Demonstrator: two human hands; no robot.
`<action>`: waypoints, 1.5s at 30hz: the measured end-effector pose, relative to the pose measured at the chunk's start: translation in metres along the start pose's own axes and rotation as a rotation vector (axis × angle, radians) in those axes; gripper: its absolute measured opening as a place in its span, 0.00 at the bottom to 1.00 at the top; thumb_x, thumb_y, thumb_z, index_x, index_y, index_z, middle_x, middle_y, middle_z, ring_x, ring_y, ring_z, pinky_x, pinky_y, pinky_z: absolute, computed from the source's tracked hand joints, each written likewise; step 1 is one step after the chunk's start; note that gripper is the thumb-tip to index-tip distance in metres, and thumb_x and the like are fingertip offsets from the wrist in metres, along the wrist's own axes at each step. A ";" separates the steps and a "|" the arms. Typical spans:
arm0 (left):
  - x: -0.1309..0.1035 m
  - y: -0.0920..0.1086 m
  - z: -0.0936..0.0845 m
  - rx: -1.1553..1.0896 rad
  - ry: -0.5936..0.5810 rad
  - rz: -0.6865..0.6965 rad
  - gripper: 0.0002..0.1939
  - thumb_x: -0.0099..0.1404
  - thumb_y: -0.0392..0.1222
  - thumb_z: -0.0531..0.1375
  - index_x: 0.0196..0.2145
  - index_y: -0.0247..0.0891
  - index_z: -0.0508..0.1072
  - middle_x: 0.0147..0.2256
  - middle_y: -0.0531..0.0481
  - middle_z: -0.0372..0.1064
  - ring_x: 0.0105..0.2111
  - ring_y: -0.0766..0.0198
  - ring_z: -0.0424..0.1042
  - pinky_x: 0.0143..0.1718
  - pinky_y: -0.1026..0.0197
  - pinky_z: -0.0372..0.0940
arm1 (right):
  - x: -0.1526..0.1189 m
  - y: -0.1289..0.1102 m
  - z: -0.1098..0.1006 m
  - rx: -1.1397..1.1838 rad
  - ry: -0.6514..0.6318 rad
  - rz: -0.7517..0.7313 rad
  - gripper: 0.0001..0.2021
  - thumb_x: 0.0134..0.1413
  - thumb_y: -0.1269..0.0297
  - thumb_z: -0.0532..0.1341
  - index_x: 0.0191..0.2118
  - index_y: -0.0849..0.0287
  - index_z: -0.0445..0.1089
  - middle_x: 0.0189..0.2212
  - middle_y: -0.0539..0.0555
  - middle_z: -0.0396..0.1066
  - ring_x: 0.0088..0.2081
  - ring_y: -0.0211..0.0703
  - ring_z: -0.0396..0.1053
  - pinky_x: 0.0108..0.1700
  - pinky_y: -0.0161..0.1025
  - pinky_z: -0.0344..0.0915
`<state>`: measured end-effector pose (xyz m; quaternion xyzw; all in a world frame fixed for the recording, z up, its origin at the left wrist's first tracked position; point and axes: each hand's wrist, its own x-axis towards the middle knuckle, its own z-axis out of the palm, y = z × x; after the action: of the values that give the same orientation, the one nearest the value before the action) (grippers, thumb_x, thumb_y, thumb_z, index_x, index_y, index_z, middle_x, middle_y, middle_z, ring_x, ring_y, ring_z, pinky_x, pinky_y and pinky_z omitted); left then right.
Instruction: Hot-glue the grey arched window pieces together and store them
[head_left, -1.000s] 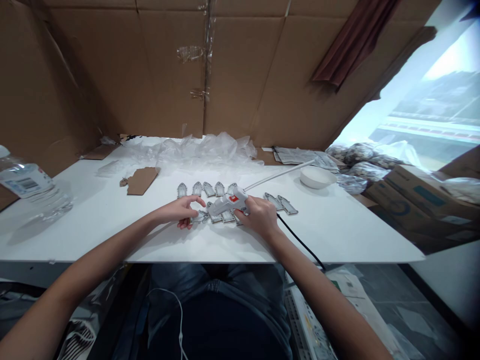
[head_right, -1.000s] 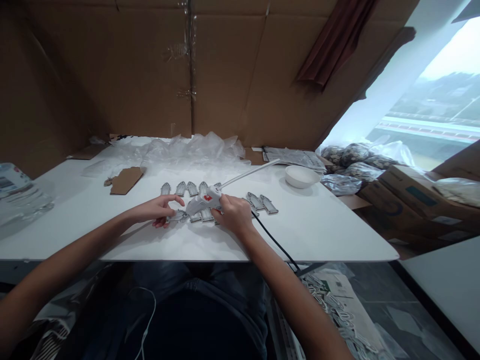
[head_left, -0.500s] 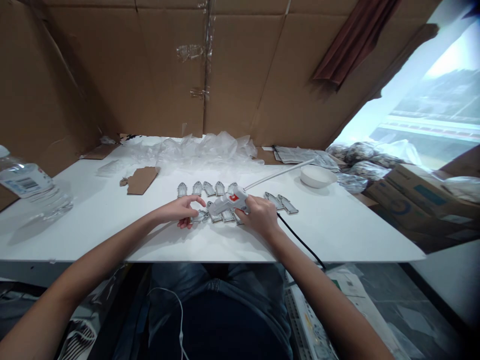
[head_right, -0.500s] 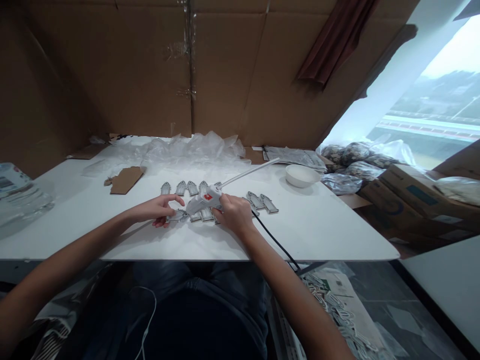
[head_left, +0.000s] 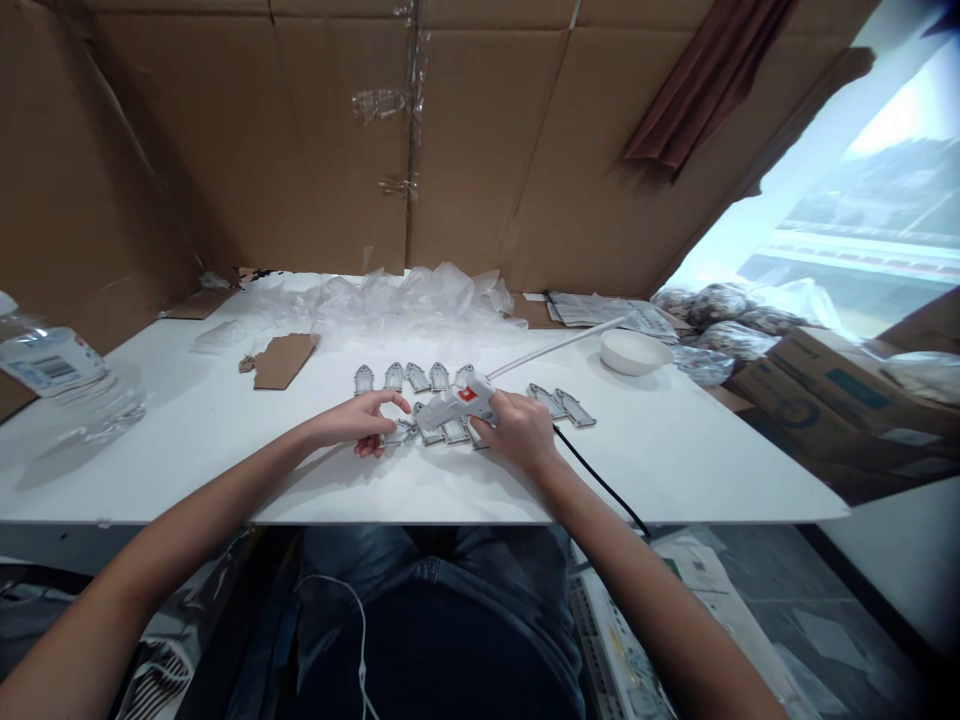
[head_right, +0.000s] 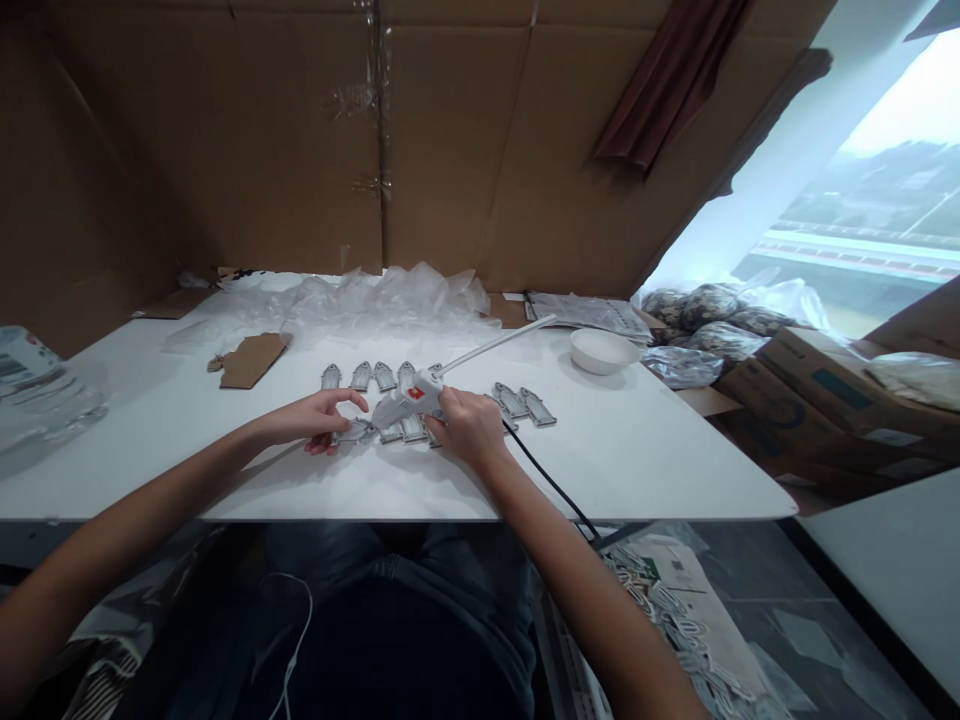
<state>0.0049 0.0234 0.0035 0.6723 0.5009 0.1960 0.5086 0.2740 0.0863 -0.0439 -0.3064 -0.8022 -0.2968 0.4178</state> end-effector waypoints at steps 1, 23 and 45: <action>0.000 0.000 0.000 0.001 0.000 -0.002 0.21 0.58 0.36 0.52 0.51 0.35 0.58 0.19 0.52 0.67 0.13 0.70 0.59 0.14 0.71 0.56 | 0.000 0.000 0.000 -0.002 -0.006 0.000 0.15 0.55 0.57 0.56 0.26 0.64 0.64 0.19 0.53 0.63 0.24 0.36 0.61 0.27 0.35 0.47; 0.001 -0.002 0.000 -0.003 -0.006 0.007 0.20 0.58 0.36 0.52 0.49 0.36 0.58 0.19 0.52 0.67 0.14 0.70 0.60 0.14 0.71 0.56 | 0.003 -0.002 0.000 -0.060 0.023 0.022 0.16 0.52 0.55 0.55 0.25 0.63 0.65 0.18 0.53 0.62 0.23 0.37 0.60 0.27 0.35 0.46; -0.002 0.001 0.000 -0.002 -0.017 0.007 0.22 0.58 0.38 0.54 0.51 0.34 0.57 0.19 0.52 0.67 0.14 0.70 0.60 0.16 0.70 0.56 | 0.004 -0.001 0.000 -0.077 0.086 0.008 0.14 0.49 0.56 0.57 0.24 0.63 0.63 0.18 0.52 0.62 0.22 0.35 0.59 0.27 0.35 0.46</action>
<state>0.0045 0.0220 0.0050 0.6753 0.4938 0.1926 0.5128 0.2708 0.0866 -0.0407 -0.3126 -0.7703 -0.3385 0.4409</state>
